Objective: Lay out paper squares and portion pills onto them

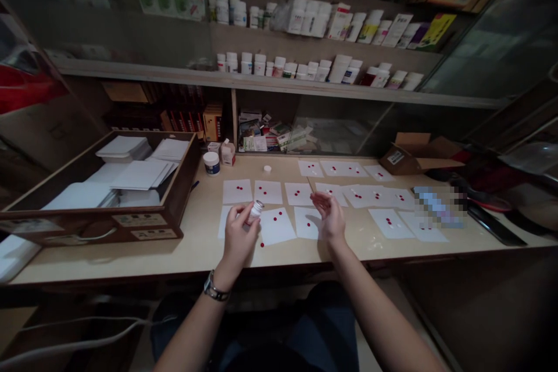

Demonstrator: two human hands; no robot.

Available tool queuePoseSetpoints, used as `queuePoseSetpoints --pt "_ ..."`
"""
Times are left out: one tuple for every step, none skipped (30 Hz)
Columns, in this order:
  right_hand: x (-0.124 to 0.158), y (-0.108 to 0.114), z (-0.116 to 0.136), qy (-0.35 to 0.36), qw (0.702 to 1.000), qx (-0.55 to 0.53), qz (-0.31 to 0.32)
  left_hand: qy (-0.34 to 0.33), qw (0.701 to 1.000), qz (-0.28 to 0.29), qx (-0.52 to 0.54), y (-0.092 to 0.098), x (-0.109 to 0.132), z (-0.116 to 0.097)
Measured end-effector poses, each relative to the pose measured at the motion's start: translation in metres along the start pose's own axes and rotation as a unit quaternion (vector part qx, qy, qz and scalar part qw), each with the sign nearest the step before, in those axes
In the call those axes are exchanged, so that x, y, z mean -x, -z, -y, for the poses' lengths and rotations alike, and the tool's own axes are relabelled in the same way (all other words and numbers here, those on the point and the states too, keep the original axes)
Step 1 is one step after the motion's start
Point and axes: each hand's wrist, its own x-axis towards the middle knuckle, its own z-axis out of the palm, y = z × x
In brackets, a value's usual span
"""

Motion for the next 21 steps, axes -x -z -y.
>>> queuePoseSetpoints --pt "-0.001 0.0 0.004 -0.027 1.0 -0.012 0.006 -0.005 1.0 0.004 0.001 0.0 0.0 0.0" --pt "-0.001 -0.001 0.008 -0.052 0.998 -0.025 0.01 -0.01 1.0 0.008 0.002 -0.001 0.0 -0.001" --pt "0.0 -0.002 0.011 -0.071 0.997 -0.037 0.012 -0.016 1.0 0.012 0.003 -0.001 0.001 -0.001" --pt "0.002 -0.005 0.012 -0.083 0.995 -0.048 0.017 -0.021 1.0 0.015 0.003 -0.002 0.001 -0.002" --pt "0.004 -0.008 0.012 -0.09 0.994 -0.054 0.026 -0.024 1.0 0.016 0.004 -0.002 0.002 -0.003" --pt "0.008 -0.011 0.011 -0.089 0.994 -0.054 0.038 -0.026 1.0 0.014 0.006 -0.002 0.002 -0.004" --pt "0.013 -0.015 0.008 -0.082 0.994 -0.047 0.054 -0.024 1.0 0.011 0.009 -0.001 0.002 -0.004" --pt "0.018 -0.019 0.005 -0.073 0.994 -0.033 0.075 -0.02 1.0 0.006 0.013 0.0 0.002 -0.004" --pt "0.024 -0.022 0.001 -0.066 0.993 -0.014 0.098 -0.014 1.0 0.002 0.016 0.001 0.003 -0.003" --pt "0.03 -0.024 -0.002 -0.062 0.99 0.008 0.123 -0.007 1.0 -0.002 0.02 0.003 0.003 -0.002" --pt "0.034 -0.025 -0.006 -0.061 0.987 0.031 0.146 0.001 1.0 -0.005 0.024 0.005 0.003 -0.001" --pt "0.037 -0.024 -0.008 -0.058 0.983 0.055 0.165 0.006 1.0 -0.007 0.025 0.007 0.003 0.001" --pt "0.038 -0.021 -0.009 -0.049 0.979 0.083 0.179 0.01 1.0 -0.009 0.026 0.009 0.003 0.002" --pt "0.037 -0.016 -0.009 -0.027 0.975 0.119 0.184 0.011 1.0 -0.011 0.025 0.011 0.003 0.003" --pt "0.034 -0.008 -0.008 0.007 0.969 0.168 0.183 0.011 1.0 -0.013 0.024 0.013 0.003 0.004" --pt "0.029 0.0 -0.007 0.05 0.956 0.228 0.18 0.009 1.0 -0.015 0.024 0.015 0.003 0.005" --pt "0.023 0.01 -0.005 0.096 0.934 0.296 0.177 0.008 1.0 -0.017 0.023 0.016 0.004 0.006" --pt "0.017 0.02 -0.004 0.137 0.903 0.364 0.183 0.006 1.0 -0.019 0.023 0.017 0.004 0.006" --pt "0.01 0.029 -0.003 0.169 0.867 0.425 0.201 0.006 1.0 -0.02 0.023 0.017 0.004 0.006" --pt "0.005 0.037 -0.003 0.193 0.826 0.478 0.228 0.006 1.0 -0.02 0.023 0.017 0.004 0.007" --pt "0.0 0.043 -0.004 0.21 0.785 0.521 0.26 0.008 1.0 -0.02 0.021 0.017 0.004 0.007"
